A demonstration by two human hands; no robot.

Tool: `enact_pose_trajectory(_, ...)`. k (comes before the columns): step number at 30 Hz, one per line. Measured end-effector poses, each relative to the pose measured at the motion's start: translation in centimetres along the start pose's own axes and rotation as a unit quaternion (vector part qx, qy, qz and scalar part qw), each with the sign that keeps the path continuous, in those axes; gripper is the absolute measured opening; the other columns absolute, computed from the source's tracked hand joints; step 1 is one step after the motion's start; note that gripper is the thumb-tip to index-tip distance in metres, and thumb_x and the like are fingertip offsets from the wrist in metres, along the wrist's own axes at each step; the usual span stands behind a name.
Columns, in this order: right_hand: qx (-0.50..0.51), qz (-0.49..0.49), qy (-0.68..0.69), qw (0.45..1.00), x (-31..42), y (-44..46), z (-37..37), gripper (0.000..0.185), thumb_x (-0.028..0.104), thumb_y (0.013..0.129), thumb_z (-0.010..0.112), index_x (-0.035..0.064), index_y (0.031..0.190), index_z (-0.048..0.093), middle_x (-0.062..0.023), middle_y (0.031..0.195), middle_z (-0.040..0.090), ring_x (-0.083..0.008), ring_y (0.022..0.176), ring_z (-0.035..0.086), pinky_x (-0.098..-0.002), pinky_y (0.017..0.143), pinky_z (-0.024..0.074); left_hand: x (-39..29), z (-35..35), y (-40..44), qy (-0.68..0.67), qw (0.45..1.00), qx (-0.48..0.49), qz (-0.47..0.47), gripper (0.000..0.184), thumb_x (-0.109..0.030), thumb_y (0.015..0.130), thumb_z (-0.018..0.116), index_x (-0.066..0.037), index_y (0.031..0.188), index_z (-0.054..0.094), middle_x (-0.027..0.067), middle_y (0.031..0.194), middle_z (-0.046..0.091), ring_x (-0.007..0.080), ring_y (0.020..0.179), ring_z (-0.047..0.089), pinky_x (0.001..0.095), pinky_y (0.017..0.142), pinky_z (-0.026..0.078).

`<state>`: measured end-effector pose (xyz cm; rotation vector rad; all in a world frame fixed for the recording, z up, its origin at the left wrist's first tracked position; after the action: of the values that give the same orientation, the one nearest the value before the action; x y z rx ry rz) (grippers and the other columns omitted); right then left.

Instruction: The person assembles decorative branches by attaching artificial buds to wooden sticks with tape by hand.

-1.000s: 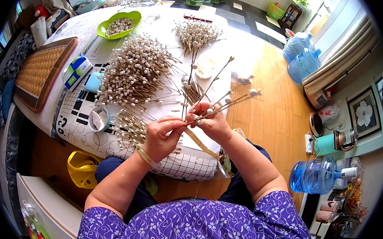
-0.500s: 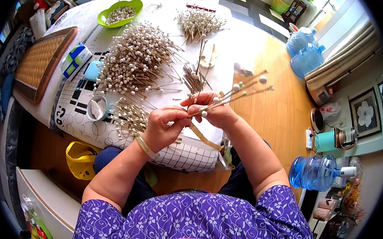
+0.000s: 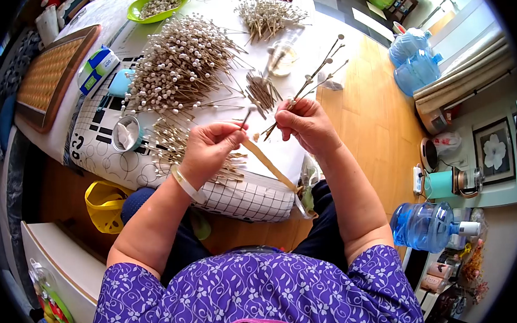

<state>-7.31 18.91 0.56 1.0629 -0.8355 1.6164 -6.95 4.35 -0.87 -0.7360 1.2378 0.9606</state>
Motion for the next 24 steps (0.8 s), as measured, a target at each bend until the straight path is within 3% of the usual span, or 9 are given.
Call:
enact_pose_trajectory(1, 0.004, -0.002, 0.011, 1.000, 0.1, -0.2, 0.1, 0.011, 0.010, 0.079, 0.065, 0.0006, 0.078, 0.059, -0.0027, 0.066, 0.057, -0.0080, 0.053, 0.053, -0.0214, 0.050, 0.0457, 0.4, -0.7, 0.1, 0.043, 0.998, -0.026, -0.026, 0.012, -0.005, 0.083, 0.058, 0.003, 0.091, 0.062, 0.0100, 0.084, 0.064, 0.0115, 0.073, 0.061, 0.0226, 0.066, 0.051)
enact_pose_trajectory(4, 0.029, 0.012, 0.028, 0.999, -0.3, -0.3, 1.2, 0.011, 0.010, 0.079, 0.065, 0.0002, 0.078, 0.059, -0.0029, 0.066, 0.057, -0.0078, 0.053, 0.052, -0.0206, 0.050, 0.0452, 1.3, -0.2, 0.2, 0.001, 0.998, -0.033, -0.049, 0.015, -0.009, 0.083, 0.060, 0.003, 0.091, 0.062, 0.0074, 0.077, 0.064, 0.0086, 0.067, 0.059, 0.0213, 0.062, 0.050)
enact_pose_trajectory(8, 0.050, 0.037, 0.004, 0.998, -2.3, -0.2, 2.6, 0.011, 0.009, 0.079, 0.064, -0.0003, 0.079, 0.060, -0.0037, 0.067, 0.057, -0.0081, 0.053, 0.052, -0.0201, 0.048, 0.0445, 1.9, 1.8, -0.2, -0.065, 0.993, 0.036, -0.093, 0.018, -0.014, 0.083, 0.060, 0.003, 0.091, 0.063, 0.0073, 0.077, 0.064, 0.0102, 0.066, 0.061, 0.0220, 0.061, 0.051)
enact_pose_trajectory(12, 0.031, 0.034, -0.035, 0.998, -3.0, 0.2, 2.5, 0.010, 0.011, 0.079, 0.064, 0.0018, 0.080, 0.060, -0.0019, 0.067, 0.058, -0.0062, 0.054, 0.050, -0.0181, 0.047, 0.0403, 2.4, 1.6, -0.7, -0.106, 0.984, 0.027, -0.142, 0.016, -0.012, 0.085, 0.058, 0.001, 0.092, 0.063, 0.0073, 0.079, 0.064, 0.0120, 0.067, 0.062, 0.0241, 0.064, 0.052)
enact_pose_trajectory(19, -0.019, 0.004, -0.034, 0.999, -3.2, 0.4, 2.5, 0.010, 0.012, 0.079, 0.066, 0.0038, 0.079, 0.060, -0.0002, 0.071, 0.059, -0.0057, 0.063, 0.052, -0.0186, 0.056, 0.0406, 2.2, 1.2, -0.3, -0.089, 0.990, 0.013, -0.108, 0.016, -0.012, 0.085, 0.058, 0.002, 0.092, 0.062, 0.0062, 0.077, 0.063, 0.0104, 0.064, 0.061, 0.0223, 0.061, 0.051)
enact_pose_trajectory(22, -0.026, -0.007, -0.016, 1.000, -3.4, 0.6, 2.4, 0.008, 0.010, 0.078, 0.066, 0.0037, 0.080, 0.060, 0.0005, 0.072, 0.059, -0.0052, 0.063, 0.050, -0.0185, 0.056, 0.0402, 1.8, 0.8, -0.2, -0.019, 0.997, -0.021, -0.078, 0.013, -0.011, 0.084, 0.058, 0.002, 0.086, 0.061, 0.0023, 0.069, 0.060, 0.0062, 0.055, 0.055, 0.0177, 0.050, 0.046)
enact_pose_trajectory(24, -0.018, -0.002, -0.014, 1.000, -3.4, 0.6, 2.3, 0.009, 0.010, 0.079, 0.065, 0.0036, 0.080, 0.060, 0.0008, 0.071, 0.058, -0.0050, 0.061, 0.050, -0.0183, 0.055, 0.0399, 1.8, 1.0, -0.1, -0.018, 0.997, -0.014, -0.077, 0.013, -0.011, 0.084, 0.058, 0.002, 0.086, 0.061, 0.0024, 0.069, 0.060, 0.0061, 0.054, 0.055, 0.0179, 0.049, 0.046)
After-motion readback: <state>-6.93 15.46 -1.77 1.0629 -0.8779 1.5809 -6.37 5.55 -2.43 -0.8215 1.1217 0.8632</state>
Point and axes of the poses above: each hand's wrist, its own y-axis towards the middle knuckle, its own z-axis out of the palm, x = y × z, the point moved 10 cm from there along y, towards the middle knuckle
